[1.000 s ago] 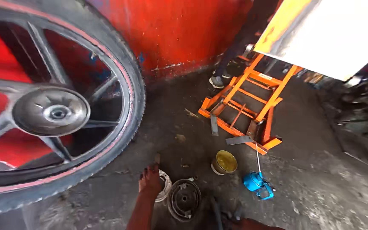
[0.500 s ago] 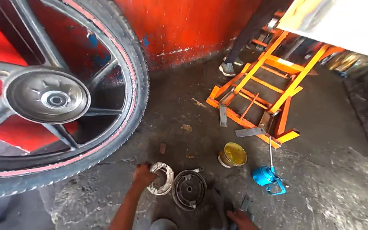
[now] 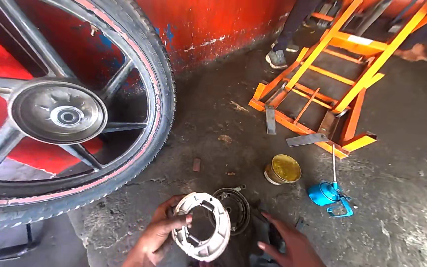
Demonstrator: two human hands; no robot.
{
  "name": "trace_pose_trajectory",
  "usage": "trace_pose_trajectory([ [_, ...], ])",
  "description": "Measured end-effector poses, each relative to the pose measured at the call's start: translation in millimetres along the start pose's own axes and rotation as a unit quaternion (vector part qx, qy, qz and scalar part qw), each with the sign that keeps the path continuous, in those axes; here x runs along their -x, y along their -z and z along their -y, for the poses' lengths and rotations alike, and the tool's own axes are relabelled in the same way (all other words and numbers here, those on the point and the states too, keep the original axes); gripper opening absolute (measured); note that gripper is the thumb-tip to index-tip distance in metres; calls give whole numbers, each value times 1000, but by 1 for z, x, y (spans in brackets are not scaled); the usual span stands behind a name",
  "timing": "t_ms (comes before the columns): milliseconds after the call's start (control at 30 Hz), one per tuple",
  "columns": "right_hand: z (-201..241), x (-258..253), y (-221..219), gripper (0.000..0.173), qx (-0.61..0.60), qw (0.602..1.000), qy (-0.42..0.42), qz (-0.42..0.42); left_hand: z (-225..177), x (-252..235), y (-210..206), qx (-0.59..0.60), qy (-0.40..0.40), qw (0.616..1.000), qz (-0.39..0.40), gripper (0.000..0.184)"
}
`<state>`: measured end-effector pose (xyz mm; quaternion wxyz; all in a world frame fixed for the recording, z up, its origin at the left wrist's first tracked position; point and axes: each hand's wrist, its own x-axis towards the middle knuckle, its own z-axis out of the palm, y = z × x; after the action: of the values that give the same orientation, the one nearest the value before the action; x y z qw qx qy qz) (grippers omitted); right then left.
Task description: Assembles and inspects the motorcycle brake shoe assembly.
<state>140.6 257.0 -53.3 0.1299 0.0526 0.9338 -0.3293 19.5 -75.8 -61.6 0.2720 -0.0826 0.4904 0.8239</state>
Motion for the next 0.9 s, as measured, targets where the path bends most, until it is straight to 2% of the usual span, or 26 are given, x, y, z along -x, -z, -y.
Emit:
trace_pose_trajectory([
  [33, 15, -3, -4, 73, -127, 992, 25, 8, 4, 2, -8, 28, -4, 1000, 8, 61],
  [100, 38, -10, -14, 74, -375, 922, 61, 70, 15, 5, -28, 62, -12, 998, 14, 55],
  [133, 46, -14, -17, 76, -437, 893, 61, 88, 21, 6, -37, 73, -10, 997, 7, 49],
  [200, 54, -19, -18, 62, -477, 876, 14, 72, 34, 10, -54, 98, 9, 995, -15, 39],
  [300, 43, -28, -10, 45, -493, 866, -44, 63, 45, 10, -60, 129, 38, 991, 9, 29],
  [433, 28, -23, 3, 46, -495, 865, -38, 77, 40, 0, -59, 118, 77, 985, 100, 32],
  [500, 24, -21, 8, 46, -479, 874, -36, 71, 36, -7, -62, 50, 78, 989, 113, 33],
  [567, 20, -21, 12, 45, -442, 895, -21, 54, 33, -14, -63, -108, 70, 985, 113, 28],
  [633, 16, -22, 18, 44, -400, 915, -4, 54, 30, -22, -55, -296, 63, 940, 157, 34],
  [667, 16, -23, 20, 43, -382, 922, 4, 62, 28, -24, -51, -344, 67, 918, 186, 39],
  [800, 21, -25, 20, 44, -368, 917, 38, 149, 21, -19, -30, -348, 93, 896, 259, 47],
  [900, 22, -22, 8, 44, -313, 930, 49, 184, 23, -14, -16, -349, 128, 882, 288, 44],
])
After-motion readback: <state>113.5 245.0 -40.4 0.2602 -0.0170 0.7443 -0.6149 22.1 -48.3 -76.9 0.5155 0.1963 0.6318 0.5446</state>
